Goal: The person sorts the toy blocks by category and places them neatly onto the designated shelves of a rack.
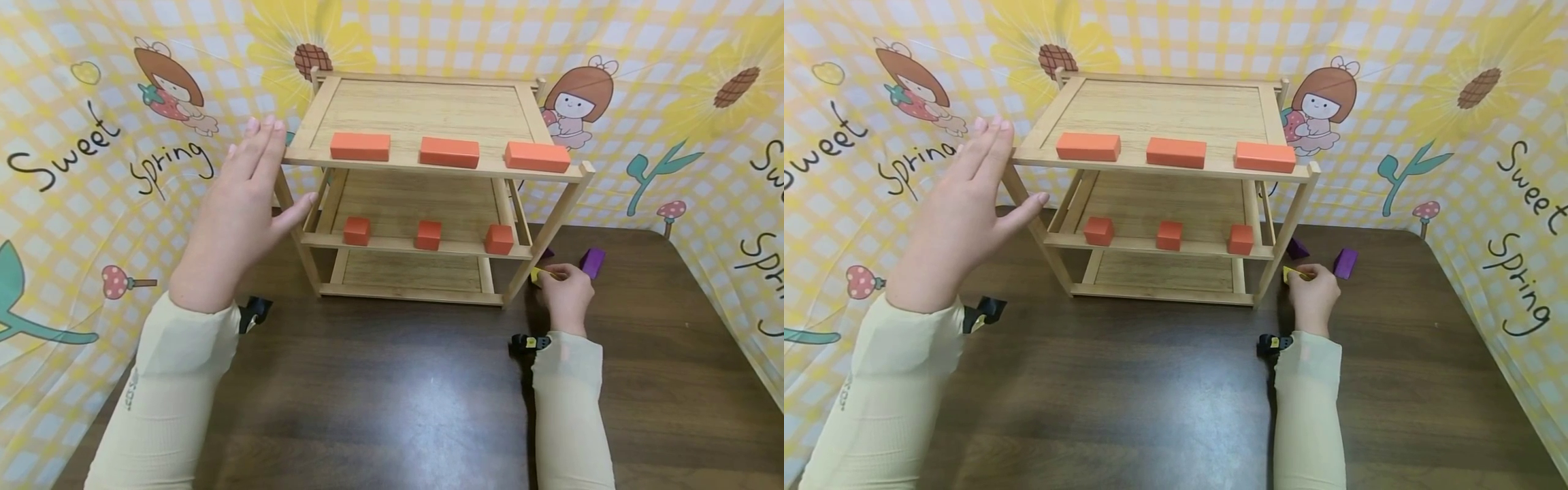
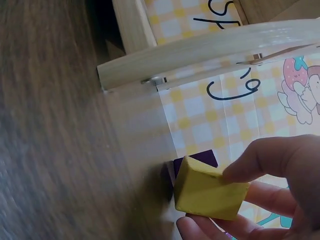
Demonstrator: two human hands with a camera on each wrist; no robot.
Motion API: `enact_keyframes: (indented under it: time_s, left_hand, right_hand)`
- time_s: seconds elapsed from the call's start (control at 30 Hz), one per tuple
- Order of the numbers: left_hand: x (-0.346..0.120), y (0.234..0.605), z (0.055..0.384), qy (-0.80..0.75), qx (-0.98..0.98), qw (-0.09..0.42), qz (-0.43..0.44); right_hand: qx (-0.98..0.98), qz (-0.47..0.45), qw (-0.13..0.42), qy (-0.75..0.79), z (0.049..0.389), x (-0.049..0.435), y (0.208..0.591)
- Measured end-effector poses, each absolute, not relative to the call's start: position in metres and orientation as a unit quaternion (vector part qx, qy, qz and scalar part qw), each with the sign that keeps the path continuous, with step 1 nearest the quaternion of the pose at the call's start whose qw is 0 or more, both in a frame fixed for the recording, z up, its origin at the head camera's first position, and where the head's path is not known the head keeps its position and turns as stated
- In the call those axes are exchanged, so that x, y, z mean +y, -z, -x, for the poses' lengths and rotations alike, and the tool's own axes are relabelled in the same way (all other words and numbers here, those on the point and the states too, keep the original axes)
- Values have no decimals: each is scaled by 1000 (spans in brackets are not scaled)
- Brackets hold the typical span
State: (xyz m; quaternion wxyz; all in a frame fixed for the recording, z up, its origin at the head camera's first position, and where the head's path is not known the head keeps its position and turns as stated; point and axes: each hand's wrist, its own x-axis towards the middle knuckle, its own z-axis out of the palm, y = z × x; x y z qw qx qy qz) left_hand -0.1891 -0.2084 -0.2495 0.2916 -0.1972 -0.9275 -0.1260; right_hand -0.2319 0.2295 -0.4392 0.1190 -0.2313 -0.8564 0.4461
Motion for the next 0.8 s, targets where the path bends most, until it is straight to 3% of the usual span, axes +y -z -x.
enact_keyframes:
  time_s: [0.47,0.8]
  left_hand:
    - [-208,249,189,128,-928,290,197]
    - [-208,249,189,126,-927,293,198]
  right_hand:
    - [-843,237,149,-458,231,239,438]
    - [-846,233,114,-465,225,242,424]
